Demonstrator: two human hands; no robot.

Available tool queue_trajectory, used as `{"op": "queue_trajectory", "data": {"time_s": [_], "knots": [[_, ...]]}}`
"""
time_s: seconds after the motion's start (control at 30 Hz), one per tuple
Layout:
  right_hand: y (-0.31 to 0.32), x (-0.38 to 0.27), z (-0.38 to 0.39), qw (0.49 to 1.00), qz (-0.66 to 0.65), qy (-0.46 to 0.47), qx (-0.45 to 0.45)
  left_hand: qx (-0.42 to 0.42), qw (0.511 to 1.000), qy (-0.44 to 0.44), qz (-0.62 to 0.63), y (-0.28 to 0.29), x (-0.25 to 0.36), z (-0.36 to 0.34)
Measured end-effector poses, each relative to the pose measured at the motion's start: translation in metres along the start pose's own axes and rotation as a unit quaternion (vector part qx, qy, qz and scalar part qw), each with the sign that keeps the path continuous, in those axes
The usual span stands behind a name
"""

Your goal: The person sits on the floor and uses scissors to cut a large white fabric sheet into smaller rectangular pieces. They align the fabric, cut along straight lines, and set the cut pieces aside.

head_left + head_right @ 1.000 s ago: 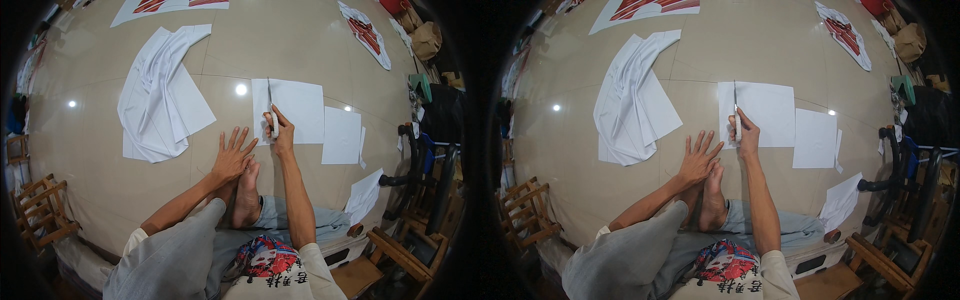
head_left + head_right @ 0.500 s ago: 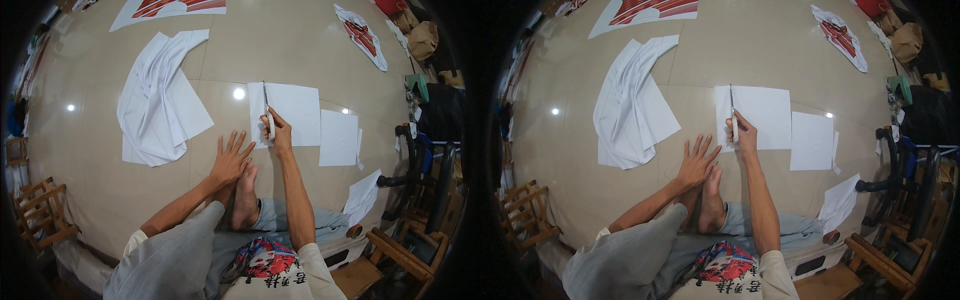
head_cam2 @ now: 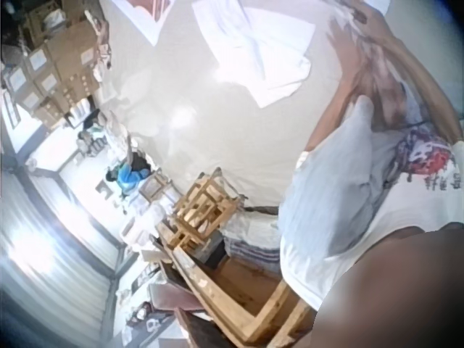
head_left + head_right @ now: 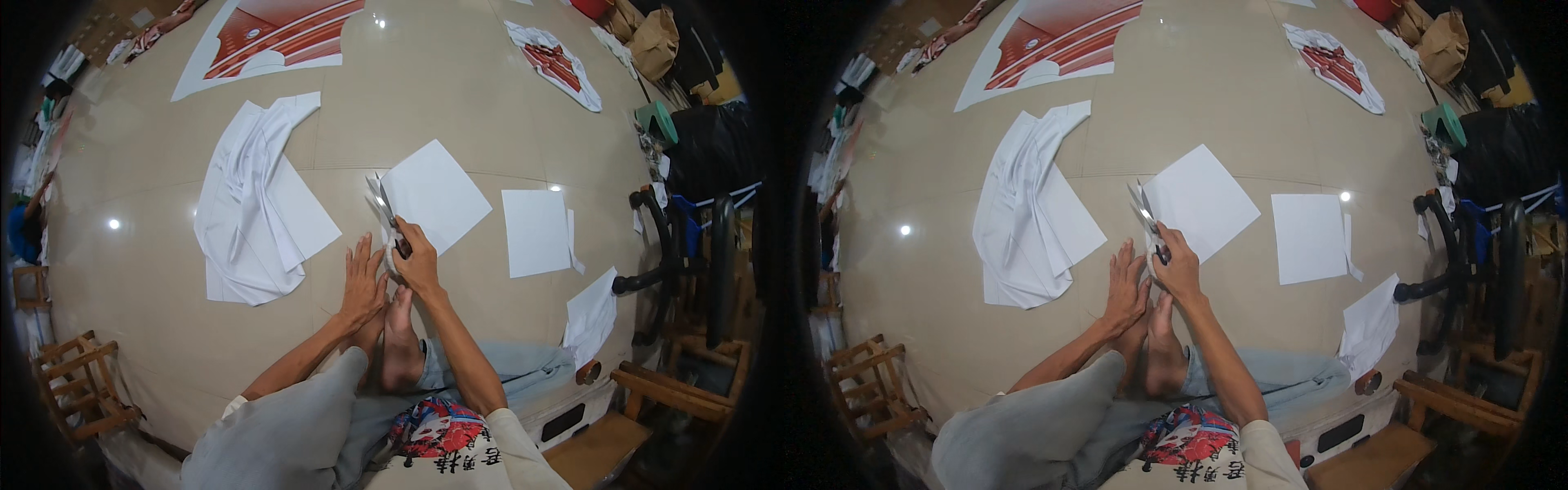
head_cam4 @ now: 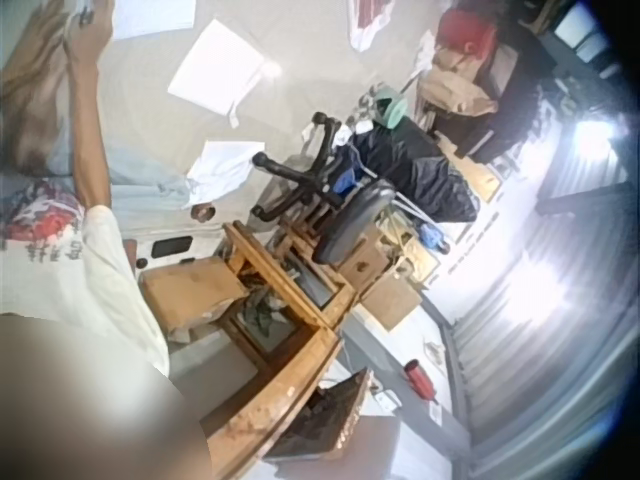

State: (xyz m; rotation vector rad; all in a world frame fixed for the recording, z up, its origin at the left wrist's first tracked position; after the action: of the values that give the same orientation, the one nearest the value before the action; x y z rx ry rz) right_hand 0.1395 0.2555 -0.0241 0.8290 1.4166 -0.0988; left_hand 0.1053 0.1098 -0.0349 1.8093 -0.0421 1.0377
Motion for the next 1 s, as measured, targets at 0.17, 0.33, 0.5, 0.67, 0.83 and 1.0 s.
{"op": "queue_trajectory", "data": {"time_s": [0.17, 0.33, 0.5, 0.67, 0.83, 1.0], "knots": [[-0.007, 0.012, 0.003, 0.956, -0.267, -0.104, -0.07, 0.116, 0.972, 0.078, 0.188, 0.034, -0.022, -0.037], [-0.005, 0.002, 0.005, 0.889, -0.411, -0.181, -0.086, 0.031, 0.864, 0.202, 0.461, 0.037, -0.056, -0.101], [-0.01, -0.013, 0.005, 0.874, -0.438, -0.187, -0.1, -0.024, 0.845, 0.207, 0.492, 0.039, -0.057, -0.115], [-0.014, -0.016, 0.007, 0.866, -0.446, -0.201, -0.105, 0.016, 0.83, 0.208, 0.517, 0.033, -0.062, -0.116], [-0.019, -0.012, 0.005, 0.846, -0.485, -0.205, -0.083, 0.056, 0.824, 0.25, 0.506, 0.028, -0.071, -0.106], [-0.026, -0.008, 0.005, 0.838, -0.5, -0.204, -0.079, 0.124, 0.814, 0.249, 0.51, 0.029, -0.068, -0.101]]}}
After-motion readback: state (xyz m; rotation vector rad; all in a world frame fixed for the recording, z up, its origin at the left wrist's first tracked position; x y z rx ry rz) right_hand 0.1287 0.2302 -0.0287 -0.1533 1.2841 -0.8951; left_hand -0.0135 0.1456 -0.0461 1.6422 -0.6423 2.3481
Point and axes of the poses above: each hand's wrist, its own z-axis away from the middle knuckle, its own y-axis out of the back of the hand, x = y × z, the point moved 7 cm from there along -z, towards the middle knuckle, and after that the axes turned 3 degrees about -z, right-handed, at the moved point
